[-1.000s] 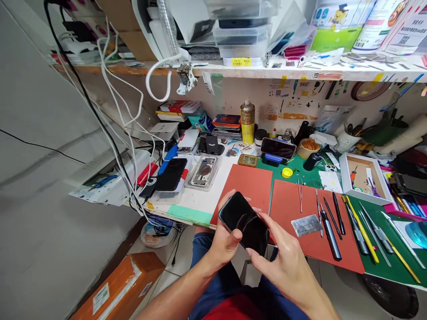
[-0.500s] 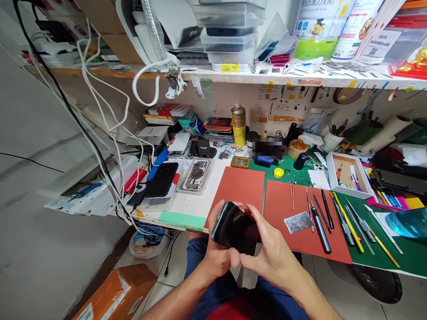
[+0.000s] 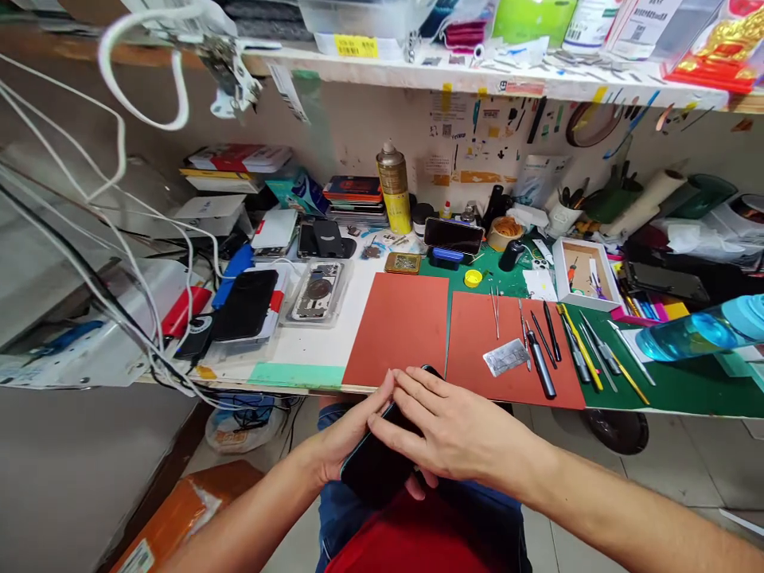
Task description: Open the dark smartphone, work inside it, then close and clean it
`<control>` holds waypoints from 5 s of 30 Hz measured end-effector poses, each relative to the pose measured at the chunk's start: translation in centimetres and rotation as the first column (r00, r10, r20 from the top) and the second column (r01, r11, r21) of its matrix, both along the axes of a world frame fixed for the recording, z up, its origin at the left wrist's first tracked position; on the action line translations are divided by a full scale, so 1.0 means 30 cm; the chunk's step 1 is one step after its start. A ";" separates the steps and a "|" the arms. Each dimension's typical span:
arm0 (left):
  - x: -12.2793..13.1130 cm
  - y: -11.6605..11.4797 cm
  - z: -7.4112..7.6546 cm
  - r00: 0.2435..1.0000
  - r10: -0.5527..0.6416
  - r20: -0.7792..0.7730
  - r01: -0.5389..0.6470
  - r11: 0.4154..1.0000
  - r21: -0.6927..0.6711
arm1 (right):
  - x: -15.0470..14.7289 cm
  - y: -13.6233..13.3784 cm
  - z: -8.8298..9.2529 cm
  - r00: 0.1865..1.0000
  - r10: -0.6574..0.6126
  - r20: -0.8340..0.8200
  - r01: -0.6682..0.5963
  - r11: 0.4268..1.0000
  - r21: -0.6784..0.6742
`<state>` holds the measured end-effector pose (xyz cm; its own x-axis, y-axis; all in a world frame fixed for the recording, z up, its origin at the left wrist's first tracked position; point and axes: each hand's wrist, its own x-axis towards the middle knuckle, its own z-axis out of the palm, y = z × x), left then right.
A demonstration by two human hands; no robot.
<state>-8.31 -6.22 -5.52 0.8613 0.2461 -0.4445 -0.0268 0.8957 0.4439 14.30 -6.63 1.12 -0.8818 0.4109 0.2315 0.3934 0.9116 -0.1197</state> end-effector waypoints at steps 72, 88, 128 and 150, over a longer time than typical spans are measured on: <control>0.149 -0.166 -0.119 0.559 0.829 -0.012 -0.810 0.550 0.204 | -0.245 -0.483 -0.447 0.238 -0.932 -0.272 0.891 0.322 -0.321; 0.143 -0.159 -0.125 0.574 0.819 0.013 -0.779 0.541 0.318 | -0.221 -0.494 -0.483 0.298 -0.915 -0.273 0.865 0.380 -0.328; 0.129 -0.155 -0.139 0.651 0.737 0.182 -0.738 0.557 0.382 | -0.186 -0.488 -0.489 0.413 -0.867 -0.279 0.849 0.477 -0.227; 0.130 -0.154 -0.112 0.694 0.720 -0.014 -0.615 0.603 0.509 | -0.131 -0.480 -0.527 0.465 -0.834 -0.296 0.693 0.551 -0.464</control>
